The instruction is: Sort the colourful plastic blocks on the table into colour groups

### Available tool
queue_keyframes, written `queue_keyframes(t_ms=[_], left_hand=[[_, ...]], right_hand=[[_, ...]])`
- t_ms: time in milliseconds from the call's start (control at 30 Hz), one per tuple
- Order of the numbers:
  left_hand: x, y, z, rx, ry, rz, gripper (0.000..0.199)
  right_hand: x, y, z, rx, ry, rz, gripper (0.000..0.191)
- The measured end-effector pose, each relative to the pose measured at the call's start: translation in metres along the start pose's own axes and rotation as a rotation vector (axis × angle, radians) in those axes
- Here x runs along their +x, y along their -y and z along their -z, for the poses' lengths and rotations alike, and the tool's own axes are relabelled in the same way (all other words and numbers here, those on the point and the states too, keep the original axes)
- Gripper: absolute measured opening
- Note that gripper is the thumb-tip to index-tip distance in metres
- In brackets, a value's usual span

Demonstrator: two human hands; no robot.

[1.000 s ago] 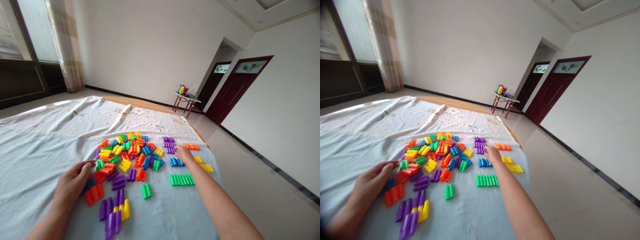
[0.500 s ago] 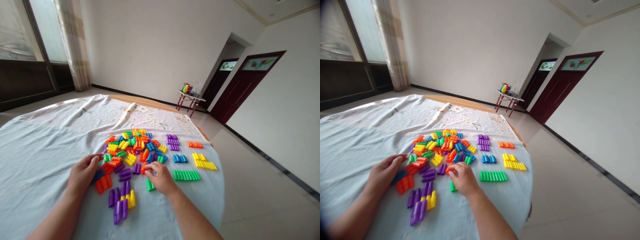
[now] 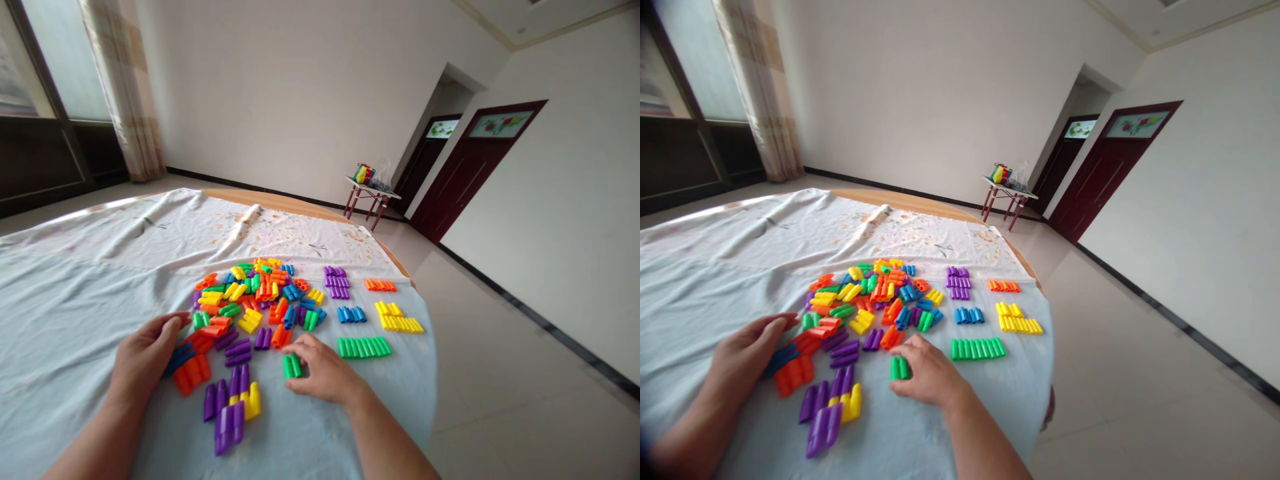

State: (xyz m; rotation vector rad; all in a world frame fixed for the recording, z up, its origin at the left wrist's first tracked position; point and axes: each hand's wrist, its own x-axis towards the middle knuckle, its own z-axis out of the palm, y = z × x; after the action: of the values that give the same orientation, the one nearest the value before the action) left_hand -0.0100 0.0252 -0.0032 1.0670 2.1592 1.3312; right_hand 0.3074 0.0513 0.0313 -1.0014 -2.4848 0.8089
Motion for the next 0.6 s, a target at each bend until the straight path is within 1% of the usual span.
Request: queue_keyframes(t_ms=[67,167,267,433,533,600], left_hand=[[0.001,0.001,0.0,-0.01,0.009,0.026,0.041],[0.001,0.001,0.0,-0.012,0.005,0.045,0.04],[0.0,-0.001,0.0,-0.019,0.004,0.053,0.041],[-0.002,-0.007,0.0,-0.026,-0.003,0.05,0.041],[-0.004,-0.01,0.001,-0.02,-0.007,0.051,0.041],[-0.004,-0.009,0.001,0.016,-0.023,0.02,0.04]], right_hand=[[0.0,-0.002,-0.001,0.019,0.016,0.022,0.051],[0.002,-0.006,-0.003,0.037,-0.014,0.014,0.049],[0.002,-0.008,-0.003,0.042,-0.038,-0.002,0.05],[0.003,-0.01,-0.002,0.052,0.009,0.01,0.054],[0.004,-0.008,0.002,0.047,0.004,0.029,0.052],[0.003,-0.006,0.008,0.061,-0.037,0.029,0.051]])
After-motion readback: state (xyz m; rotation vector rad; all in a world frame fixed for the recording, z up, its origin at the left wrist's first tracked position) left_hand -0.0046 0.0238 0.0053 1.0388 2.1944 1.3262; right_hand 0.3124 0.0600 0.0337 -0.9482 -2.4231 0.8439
